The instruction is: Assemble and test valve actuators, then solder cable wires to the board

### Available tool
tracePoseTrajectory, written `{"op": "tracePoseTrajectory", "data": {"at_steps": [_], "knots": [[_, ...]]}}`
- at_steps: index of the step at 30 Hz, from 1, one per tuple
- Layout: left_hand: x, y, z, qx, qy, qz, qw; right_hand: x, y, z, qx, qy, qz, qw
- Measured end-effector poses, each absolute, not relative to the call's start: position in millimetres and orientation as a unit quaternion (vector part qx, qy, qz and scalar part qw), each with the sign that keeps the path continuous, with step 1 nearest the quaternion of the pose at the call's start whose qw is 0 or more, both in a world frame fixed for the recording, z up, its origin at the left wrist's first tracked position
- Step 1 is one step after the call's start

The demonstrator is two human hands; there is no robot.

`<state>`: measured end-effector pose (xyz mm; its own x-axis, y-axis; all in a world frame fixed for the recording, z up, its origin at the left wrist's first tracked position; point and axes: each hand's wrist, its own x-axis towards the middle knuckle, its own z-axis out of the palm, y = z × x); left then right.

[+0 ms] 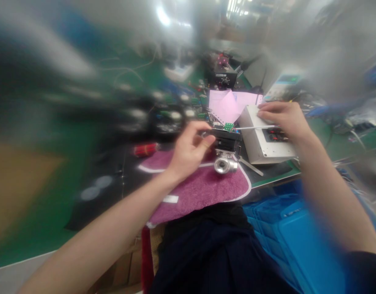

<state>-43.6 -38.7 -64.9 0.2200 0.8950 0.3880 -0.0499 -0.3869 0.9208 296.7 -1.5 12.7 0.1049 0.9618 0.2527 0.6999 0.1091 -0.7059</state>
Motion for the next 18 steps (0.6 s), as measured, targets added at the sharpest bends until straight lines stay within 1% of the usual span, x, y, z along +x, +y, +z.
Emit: {"op": "tracePoseTrajectory", "data": {"at_steps": [6, 18], "knots": [[-42.6, -40.1, -62.9, 0.632, 0.32, 0.535, 0.461, 299.1, -0.9, 12.6, -0.653, -0.641, 0.17, 0.365], [-42.8, -39.9, -61.6, 0.637, 0.325, 0.532, 0.453, 295.9, -3.1, 14.0, -0.648, -0.646, 0.169, 0.366]]}}
